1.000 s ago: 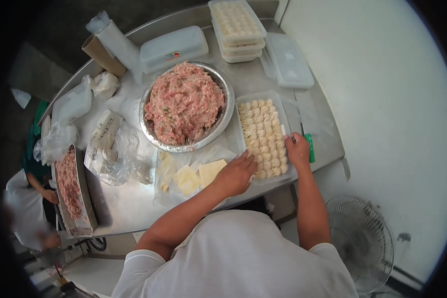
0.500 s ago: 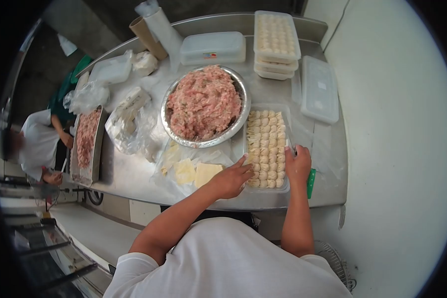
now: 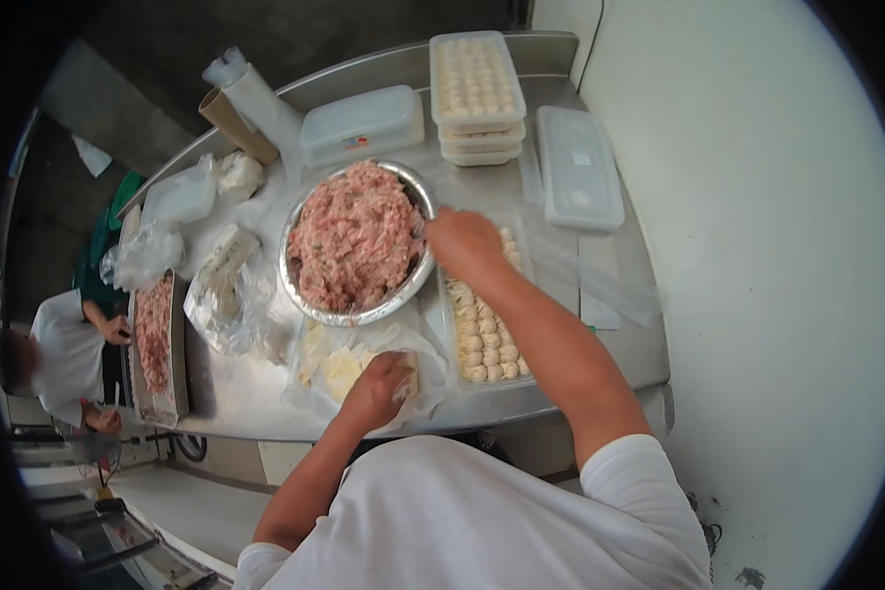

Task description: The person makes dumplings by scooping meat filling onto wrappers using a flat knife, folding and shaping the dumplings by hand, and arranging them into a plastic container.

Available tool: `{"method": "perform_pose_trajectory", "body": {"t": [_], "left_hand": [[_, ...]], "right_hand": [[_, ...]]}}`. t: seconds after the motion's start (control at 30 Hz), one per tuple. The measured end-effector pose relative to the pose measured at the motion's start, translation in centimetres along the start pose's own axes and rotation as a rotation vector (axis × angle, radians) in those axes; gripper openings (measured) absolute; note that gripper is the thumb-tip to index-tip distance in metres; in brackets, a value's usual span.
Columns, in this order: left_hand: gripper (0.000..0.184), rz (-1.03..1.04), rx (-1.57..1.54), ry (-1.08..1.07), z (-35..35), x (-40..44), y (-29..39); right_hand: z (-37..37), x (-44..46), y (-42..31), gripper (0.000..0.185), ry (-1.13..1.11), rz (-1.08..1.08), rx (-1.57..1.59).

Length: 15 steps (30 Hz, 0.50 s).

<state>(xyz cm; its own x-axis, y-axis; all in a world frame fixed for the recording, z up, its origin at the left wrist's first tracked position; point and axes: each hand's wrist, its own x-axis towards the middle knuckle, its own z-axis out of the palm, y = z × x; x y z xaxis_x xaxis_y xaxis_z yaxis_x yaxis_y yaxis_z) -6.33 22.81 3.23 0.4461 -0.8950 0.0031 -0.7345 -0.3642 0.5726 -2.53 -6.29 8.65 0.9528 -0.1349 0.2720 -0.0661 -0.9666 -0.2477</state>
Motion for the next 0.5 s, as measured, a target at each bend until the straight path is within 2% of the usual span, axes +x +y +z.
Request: {"method": "perform_pose_trajectory", "body": {"t": [0.17, 0.23, 0.3, 0.37, 0.43, 0.5], "left_hand": [[0.043, -0.016, -0.020, -0.021, -0.2, 0.5, -0.8], [0.042, -0.014, -0.046, -0.027, -1.1, 1.3, -1.6], [0.039, -0.034, -0.133, -0.058, -1.6, 1.6, -1.7], [0.038, -0.066, -0.179, -0.040, -1.8, 2.0, -1.5], [0.038, -0.093, -0.218, -0.025, -1.9, 2.5, -1.4], [0.036, -0.101, -0.393, 0.000, -1.5, 3.1, -0.8]], "right_hand": [[2.2, 0.6, -0.8, 0.014, -0.015, -0.035, -0.016], [0.4, -0.3, -0.4, 0.014, 0.200, -0.178, 0.181], [-1.9, -2.2, 1.3, 0.018, 0.390, -0.105, 0.351], [-2.0, -5.3, 5.7, 0.018, 0.416, 0.207, 0.355], [-1.0, -9.1, 10.0, 0.017, 0.353, 0.437, 0.091], [0.0, -13.4, 12.5, 0.016, 0.071, 0.513, -0.154]]}}
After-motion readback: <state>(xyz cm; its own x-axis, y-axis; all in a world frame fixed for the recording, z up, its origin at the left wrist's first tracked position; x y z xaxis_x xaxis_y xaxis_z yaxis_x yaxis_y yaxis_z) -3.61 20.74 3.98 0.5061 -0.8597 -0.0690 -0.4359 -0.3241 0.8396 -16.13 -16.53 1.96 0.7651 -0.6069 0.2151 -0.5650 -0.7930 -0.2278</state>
